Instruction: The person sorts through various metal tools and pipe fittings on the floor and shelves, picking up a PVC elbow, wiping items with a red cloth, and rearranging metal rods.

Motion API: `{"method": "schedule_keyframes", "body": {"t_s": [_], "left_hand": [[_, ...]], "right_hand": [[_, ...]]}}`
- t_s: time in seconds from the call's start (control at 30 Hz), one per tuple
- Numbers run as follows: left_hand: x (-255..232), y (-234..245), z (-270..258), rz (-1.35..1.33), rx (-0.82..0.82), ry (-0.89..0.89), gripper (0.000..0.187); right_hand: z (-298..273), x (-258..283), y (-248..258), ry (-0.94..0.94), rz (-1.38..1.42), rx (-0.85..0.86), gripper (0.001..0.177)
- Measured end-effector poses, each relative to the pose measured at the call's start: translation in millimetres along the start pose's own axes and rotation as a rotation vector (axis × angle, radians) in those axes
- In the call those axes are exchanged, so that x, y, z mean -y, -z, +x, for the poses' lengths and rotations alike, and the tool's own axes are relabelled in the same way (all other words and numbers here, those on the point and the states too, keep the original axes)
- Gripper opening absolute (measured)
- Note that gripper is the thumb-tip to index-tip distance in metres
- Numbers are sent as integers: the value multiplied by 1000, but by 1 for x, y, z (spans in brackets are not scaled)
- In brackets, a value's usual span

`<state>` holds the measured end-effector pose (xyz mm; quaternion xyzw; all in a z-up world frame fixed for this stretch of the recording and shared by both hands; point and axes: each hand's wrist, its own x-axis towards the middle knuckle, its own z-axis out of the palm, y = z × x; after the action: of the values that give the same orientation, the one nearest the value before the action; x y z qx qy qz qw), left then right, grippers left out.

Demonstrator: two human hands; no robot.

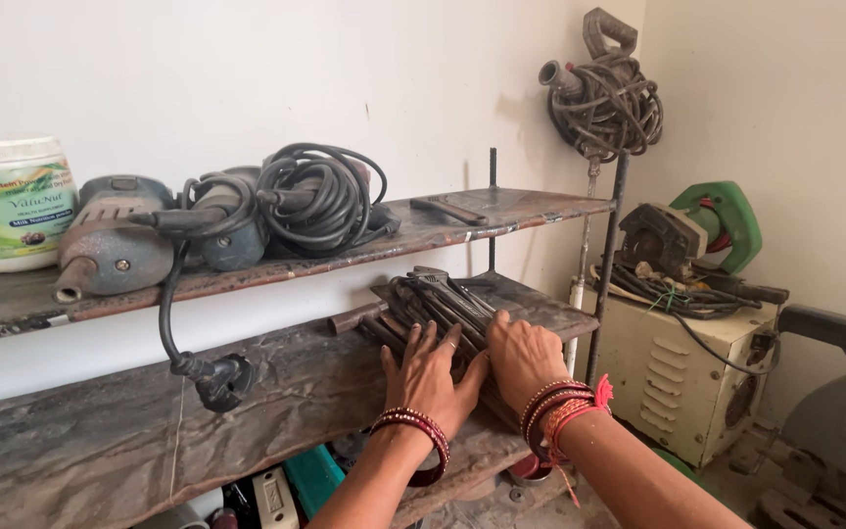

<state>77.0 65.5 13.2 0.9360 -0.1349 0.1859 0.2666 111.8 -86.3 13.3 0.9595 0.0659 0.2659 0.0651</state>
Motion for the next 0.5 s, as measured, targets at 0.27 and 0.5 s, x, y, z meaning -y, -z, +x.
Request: {"method": "schedule_keyframes", "body": {"t_s": [0.27, 0.5], "left_hand": [[3, -21, 8, -25, 6, 34, 65], [9, -27, 11, 7, -30, 5, 65]], "right_hand": [[-2, -1, -9, -25, 114, 4, 66], [-11, 4, 5, -98, 299, 34, 55]]}}
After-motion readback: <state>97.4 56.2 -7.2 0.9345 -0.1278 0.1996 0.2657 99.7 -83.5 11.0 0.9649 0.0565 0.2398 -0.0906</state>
